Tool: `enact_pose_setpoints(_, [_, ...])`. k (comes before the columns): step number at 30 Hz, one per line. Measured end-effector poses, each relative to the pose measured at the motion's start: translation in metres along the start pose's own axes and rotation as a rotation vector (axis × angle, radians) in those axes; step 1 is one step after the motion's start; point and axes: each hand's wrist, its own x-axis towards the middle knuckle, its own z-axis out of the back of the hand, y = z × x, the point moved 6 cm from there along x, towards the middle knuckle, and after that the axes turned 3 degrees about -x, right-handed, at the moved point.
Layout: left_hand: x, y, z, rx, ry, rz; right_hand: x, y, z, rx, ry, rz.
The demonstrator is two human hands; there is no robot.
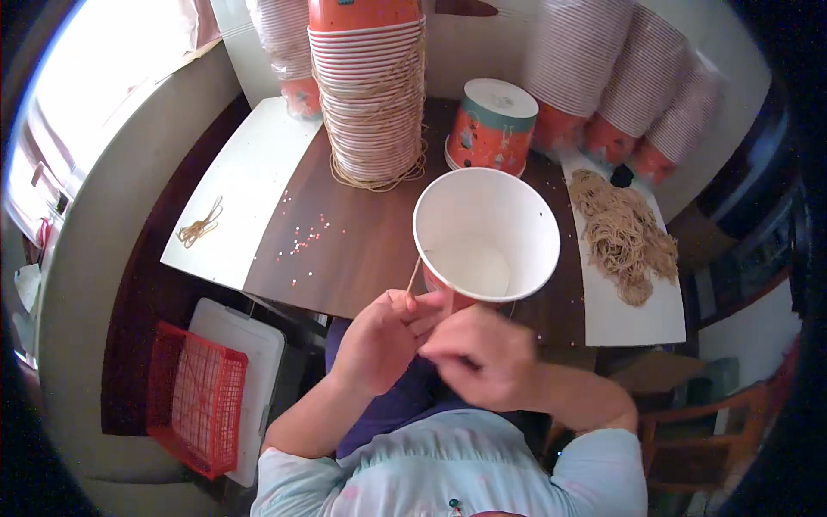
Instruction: Attaching string handles to paper buckets at a manufacturing workstation.
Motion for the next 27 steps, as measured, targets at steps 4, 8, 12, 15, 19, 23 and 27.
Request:
enact_pose_setpoints(4, [-0.003, -0.002, -0.008, 0.149, 0.034, -0.061, -0.039, -0.027, -0.051, 0.218, 0.07, -0.112])
enact_pose_setpoints(8, [-0.01, -0.015, -0.013, 0.254, 0.0, -0.112, -0.033, -0.033, -0.043, 0.298, 0.103, -0.197])
enact_pose_setpoints(12, [-0.018, -0.018, -0.008, 0.52, -0.055, -0.258, -0.029, -0.018, -0.013, -0.054, -0.071, -0.183])
enact_pose_setpoints(15, [-0.027, -0.016, -0.014, 0.99, -0.095, -0.438, -0.029, -0.019, -0.002, -0.222, -0.146, -0.239])
enact_pose_setpoints(19, [-0.031, -0.02, -0.033, 1.377, -0.043, -0.69, -0.035, -0.037, -0.016, 0.024, -0.193, -0.439])
enact_pose_setpoints(23, [-0.034, -0.016, -0.041, 1.485, -0.021, -0.797, -0.04, -0.046, -0.019, 0.146, -0.253, -0.549])
enact_pose_setpoints(27, [-0.032, -0.017, -0.041, 1.506, 0.053, -0.778, -0.041, -0.046, -0.02, 0.205, -0.246, -0.558])
